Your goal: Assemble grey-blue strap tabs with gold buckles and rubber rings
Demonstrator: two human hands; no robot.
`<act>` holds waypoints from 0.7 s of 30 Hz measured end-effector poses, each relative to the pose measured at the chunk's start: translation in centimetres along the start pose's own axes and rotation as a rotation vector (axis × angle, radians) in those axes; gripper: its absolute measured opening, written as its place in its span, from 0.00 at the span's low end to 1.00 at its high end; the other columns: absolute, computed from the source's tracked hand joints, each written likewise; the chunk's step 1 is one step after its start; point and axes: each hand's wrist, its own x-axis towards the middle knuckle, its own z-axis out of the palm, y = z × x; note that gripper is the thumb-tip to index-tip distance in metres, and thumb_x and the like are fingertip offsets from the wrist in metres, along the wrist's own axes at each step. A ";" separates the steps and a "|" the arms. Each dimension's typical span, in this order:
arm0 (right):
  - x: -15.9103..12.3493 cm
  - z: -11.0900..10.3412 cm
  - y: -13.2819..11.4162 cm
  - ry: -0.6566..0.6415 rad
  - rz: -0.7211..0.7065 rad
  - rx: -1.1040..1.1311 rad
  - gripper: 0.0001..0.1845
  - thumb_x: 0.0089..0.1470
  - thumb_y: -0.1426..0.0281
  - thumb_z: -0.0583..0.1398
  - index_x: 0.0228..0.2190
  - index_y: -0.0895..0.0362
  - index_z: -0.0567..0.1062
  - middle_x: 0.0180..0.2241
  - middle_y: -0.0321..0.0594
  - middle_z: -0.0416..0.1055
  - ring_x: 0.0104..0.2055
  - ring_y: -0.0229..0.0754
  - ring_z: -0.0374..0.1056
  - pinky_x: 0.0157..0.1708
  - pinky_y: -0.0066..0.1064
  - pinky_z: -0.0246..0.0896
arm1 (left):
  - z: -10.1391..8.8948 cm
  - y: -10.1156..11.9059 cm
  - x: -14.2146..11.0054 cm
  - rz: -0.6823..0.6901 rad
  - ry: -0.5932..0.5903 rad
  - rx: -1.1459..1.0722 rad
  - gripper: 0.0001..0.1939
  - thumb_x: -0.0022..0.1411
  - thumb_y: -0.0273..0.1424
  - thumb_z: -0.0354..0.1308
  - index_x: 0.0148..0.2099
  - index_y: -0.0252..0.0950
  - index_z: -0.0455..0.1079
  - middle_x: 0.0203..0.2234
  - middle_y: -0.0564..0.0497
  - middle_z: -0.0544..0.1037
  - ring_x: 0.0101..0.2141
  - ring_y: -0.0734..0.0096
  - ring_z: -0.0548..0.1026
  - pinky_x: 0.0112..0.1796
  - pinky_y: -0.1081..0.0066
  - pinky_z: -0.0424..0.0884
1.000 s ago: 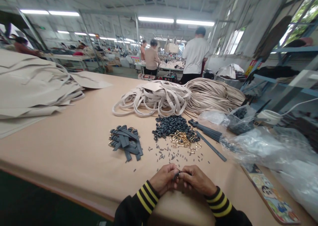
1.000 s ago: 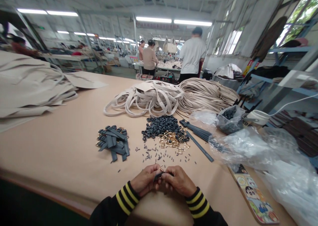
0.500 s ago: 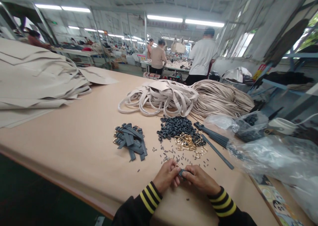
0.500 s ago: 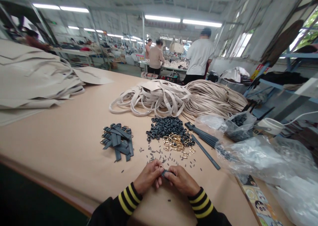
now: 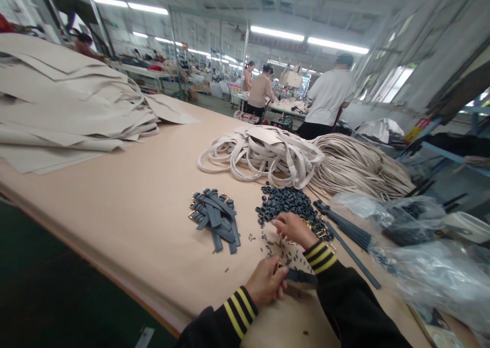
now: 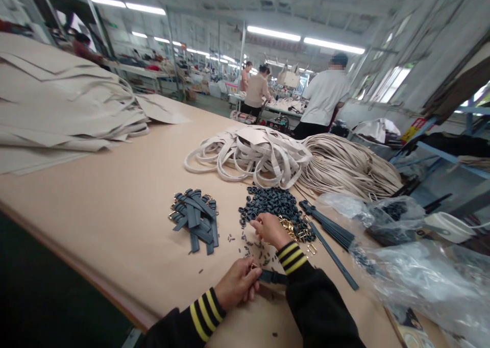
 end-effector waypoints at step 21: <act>-5.2 0.3 0.7 0.226 0.033 0.210 0.07 0.51 0.70 0.52 0.29 0.59 0.68 0.27 0.37 0.69 0.30 0.36 0.67 0.29 0.25 0.62 | 0.2 0.4 -0.1 0.108 0.075 0.203 0.11 0.58 0.36 0.44 0.28 0.35 0.57 0.15 0.57 0.66 0.11 0.81 0.61 0.14 0.80 0.54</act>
